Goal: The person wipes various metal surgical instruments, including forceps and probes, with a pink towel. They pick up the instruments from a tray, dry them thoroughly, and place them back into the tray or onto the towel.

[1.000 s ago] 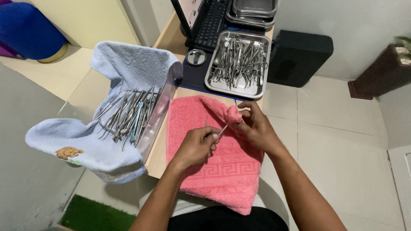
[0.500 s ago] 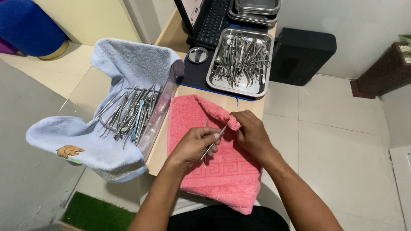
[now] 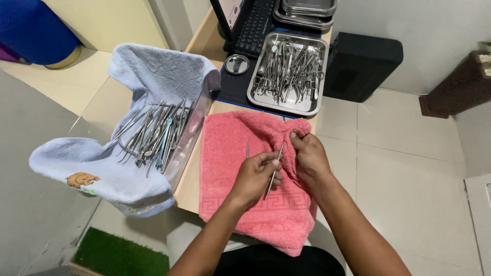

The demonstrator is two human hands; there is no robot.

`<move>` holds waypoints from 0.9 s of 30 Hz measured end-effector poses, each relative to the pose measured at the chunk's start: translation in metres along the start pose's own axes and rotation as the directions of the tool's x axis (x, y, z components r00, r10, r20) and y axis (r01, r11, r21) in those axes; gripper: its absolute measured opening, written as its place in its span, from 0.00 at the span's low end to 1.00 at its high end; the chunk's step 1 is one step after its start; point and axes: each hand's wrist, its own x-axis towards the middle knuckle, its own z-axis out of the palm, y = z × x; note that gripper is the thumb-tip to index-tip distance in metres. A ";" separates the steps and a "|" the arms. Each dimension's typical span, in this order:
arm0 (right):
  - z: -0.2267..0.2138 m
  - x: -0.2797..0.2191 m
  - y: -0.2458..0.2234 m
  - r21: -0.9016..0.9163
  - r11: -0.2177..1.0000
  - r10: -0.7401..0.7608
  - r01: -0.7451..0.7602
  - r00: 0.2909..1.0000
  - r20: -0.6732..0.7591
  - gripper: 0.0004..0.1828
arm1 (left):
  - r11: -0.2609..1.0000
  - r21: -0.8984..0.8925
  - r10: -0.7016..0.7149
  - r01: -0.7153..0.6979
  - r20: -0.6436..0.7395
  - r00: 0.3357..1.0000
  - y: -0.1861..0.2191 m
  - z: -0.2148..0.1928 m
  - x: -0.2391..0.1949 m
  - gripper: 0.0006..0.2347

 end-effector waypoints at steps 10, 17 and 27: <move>0.013 -0.015 -0.022 0.139 0.990 0.032 -0.034 0.999 0.019 0.09 | 0.996 -0.037 0.079 -0.082 -0.073 0.994 0.001 -0.013 0.006 0.09; 0.032 -0.026 -0.018 -0.413 0.906 -0.026 0.089 0.987 0.156 0.09 | 0.653 0.679 0.505 -0.336 -0.060 0.861 0.029 0.013 -0.013 0.07; 0.037 -0.026 -0.022 -0.421 0.894 -0.130 0.155 0.988 0.086 0.11 | 0.638 0.676 0.557 -0.370 -0.074 0.827 0.020 0.020 -0.013 0.07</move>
